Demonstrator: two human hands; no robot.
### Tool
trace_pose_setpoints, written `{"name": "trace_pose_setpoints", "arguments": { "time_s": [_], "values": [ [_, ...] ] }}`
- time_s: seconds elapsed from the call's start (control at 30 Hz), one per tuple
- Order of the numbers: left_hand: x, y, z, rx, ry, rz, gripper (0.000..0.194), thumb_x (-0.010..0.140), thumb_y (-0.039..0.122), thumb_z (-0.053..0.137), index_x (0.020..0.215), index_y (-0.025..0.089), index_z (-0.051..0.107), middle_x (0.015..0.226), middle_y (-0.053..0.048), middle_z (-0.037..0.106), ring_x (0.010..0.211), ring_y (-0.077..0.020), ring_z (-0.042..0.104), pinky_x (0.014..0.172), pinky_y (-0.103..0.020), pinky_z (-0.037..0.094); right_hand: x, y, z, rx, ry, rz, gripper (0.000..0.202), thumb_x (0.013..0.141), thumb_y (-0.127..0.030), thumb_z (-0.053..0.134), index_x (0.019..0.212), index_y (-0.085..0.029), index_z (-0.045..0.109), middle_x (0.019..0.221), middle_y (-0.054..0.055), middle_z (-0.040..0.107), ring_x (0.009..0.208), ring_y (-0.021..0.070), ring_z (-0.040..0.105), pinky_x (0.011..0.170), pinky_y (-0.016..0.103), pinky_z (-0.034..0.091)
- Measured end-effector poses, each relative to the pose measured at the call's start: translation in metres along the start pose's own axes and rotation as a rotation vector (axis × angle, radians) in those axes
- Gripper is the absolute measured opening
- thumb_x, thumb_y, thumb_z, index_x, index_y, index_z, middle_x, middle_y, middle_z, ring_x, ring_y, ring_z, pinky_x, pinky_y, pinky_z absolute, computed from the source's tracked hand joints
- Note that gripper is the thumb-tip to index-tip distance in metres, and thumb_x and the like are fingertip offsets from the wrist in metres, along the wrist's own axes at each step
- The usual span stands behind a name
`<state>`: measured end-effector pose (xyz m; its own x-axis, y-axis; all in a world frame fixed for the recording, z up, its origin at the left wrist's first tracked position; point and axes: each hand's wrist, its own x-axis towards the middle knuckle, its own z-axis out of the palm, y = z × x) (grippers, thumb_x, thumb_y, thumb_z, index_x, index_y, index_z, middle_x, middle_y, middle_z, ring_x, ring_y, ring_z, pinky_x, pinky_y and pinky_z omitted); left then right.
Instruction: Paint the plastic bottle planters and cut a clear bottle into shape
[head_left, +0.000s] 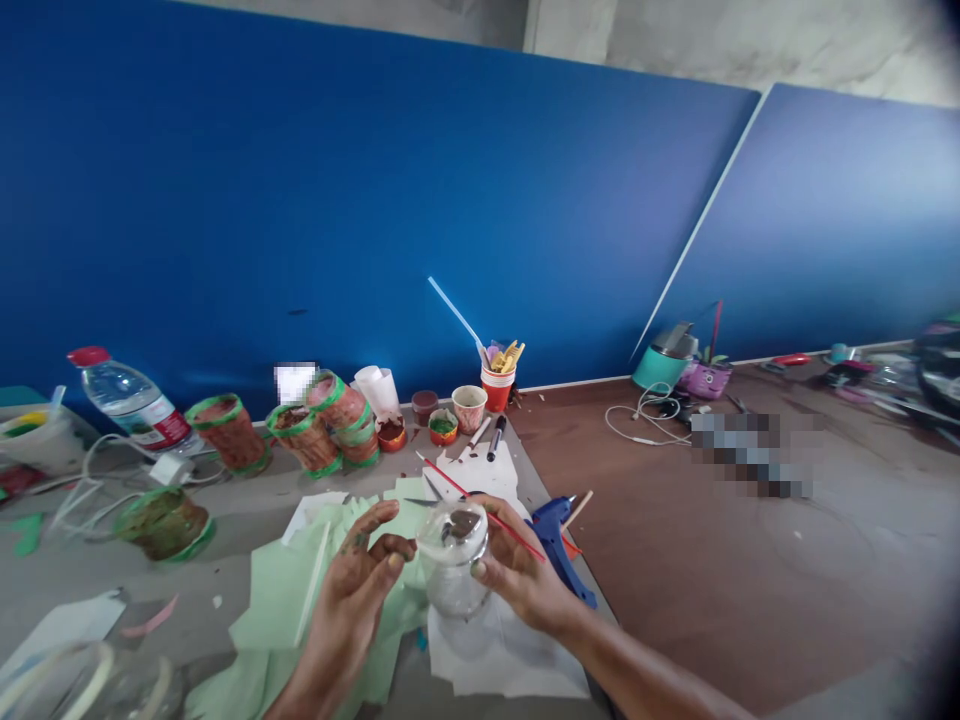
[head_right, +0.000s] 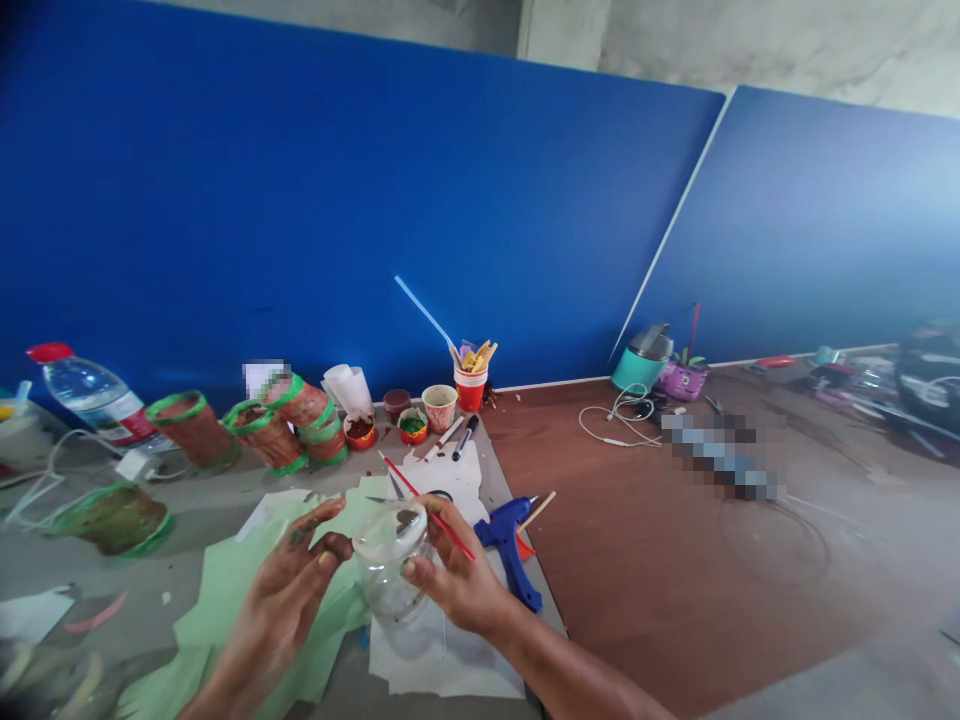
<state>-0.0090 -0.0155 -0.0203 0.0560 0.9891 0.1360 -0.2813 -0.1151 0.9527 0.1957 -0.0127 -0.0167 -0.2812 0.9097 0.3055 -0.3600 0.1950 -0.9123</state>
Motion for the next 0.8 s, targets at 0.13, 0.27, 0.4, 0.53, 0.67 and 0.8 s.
{"name": "trace_pose_setpoints", "arguments": {
  "time_s": [0.13, 0.27, 0.4, 0.53, 0.67, 0.8],
  "values": [
    [-0.003, 0.0, 0.003, 0.028, -0.182, -0.018, 0.061, 0.07, 0.051, 0.073, 0.123, 0.025, 0.055, 0.125, -0.01, 0.057, 0.117, -0.0277, 0.052, 0.099, -0.036, 0.042, 0.0, -0.004, 0.003, 0.064, -0.009, -0.003, 0.053, 0.074, -0.049, 0.073, 0.117, -0.026, 0.051, 0.113, 0.008, 0.061, 0.108, 0.0224, 0.059, 0.094, 0.036, 0.044],
    [-0.009, -0.003, 0.009, 0.117, -0.369, -0.023, 0.07, 0.072, 0.052, 0.071, 0.133, 0.027, 0.047, 0.138, -0.01, 0.05, 0.132, -0.0338, 0.039, 0.109, -0.043, 0.032, -0.005, -0.001, 0.003, -0.033, -0.055, -0.074, 0.057, 0.076, -0.048, 0.071, 0.123, -0.025, 0.048, 0.12, 0.011, 0.057, 0.115, 0.0251, 0.055, 0.099, 0.039, 0.042],
    [-0.008, -0.012, 0.004, 0.19, -0.336, -0.053, 0.066, 0.074, 0.046, 0.072, 0.132, 0.026, 0.048, 0.137, -0.011, 0.051, 0.13, -0.0344, 0.042, 0.107, -0.044, 0.034, -0.01, 0.002, 0.0, -0.237, -0.114, -0.168, 0.055, 0.083, -0.044, 0.065, 0.13, -0.027, 0.044, 0.125, 0.011, 0.054, 0.118, 0.0244, 0.053, 0.101, 0.038, 0.041],
    [-0.009, -0.012, 0.003, 0.173, -0.295, -0.076, 0.064, 0.071, 0.044, 0.074, 0.128, 0.023, 0.051, 0.133, -0.012, 0.055, 0.125, -0.0344, 0.046, 0.104, -0.044, 0.037, -0.011, 0.001, -0.005, -0.398, -0.129, -0.227, 0.058, 0.085, -0.04, 0.063, 0.136, -0.029, 0.037, 0.13, 0.011, 0.052, 0.122, 0.0236, 0.051, 0.102, 0.036, 0.041],
    [-0.011, -0.004, 0.005, 0.095, -0.216, -0.118, 0.062, 0.07, 0.044, 0.075, 0.125, 0.025, 0.053, 0.132, -0.011, 0.056, 0.125, -0.0337, 0.048, 0.101, -0.041, 0.041, -0.011, -0.003, -0.01, -0.532, -0.124, -0.222, 0.058, 0.087, -0.039, 0.06, 0.137, -0.024, 0.037, 0.133, 0.013, 0.051, 0.126, 0.0267, 0.048, 0.105, 0.04, 0.039],
    [-0.007, 0.002, 0.003, 0.068, -0.14, -0.119, 0.064, 0.064, 0.047, 0.078, 0.12, 0.024, 0.059, 0.126, -0.012, 0.06, 0.122, -0.0353, 0.051, 0.099, -0.041, 0.043, -0.009, -0.008, -0.014, -0.539, -0.048, -0.234, 0.05, 0.09, -0.044, 0.053, 0.134, -0.024, 0.042, 0.127, 0.013, 0.054, 0.121, 0.0268, 0.051, 0.103, 0.041, 0.04]
  ]
}}
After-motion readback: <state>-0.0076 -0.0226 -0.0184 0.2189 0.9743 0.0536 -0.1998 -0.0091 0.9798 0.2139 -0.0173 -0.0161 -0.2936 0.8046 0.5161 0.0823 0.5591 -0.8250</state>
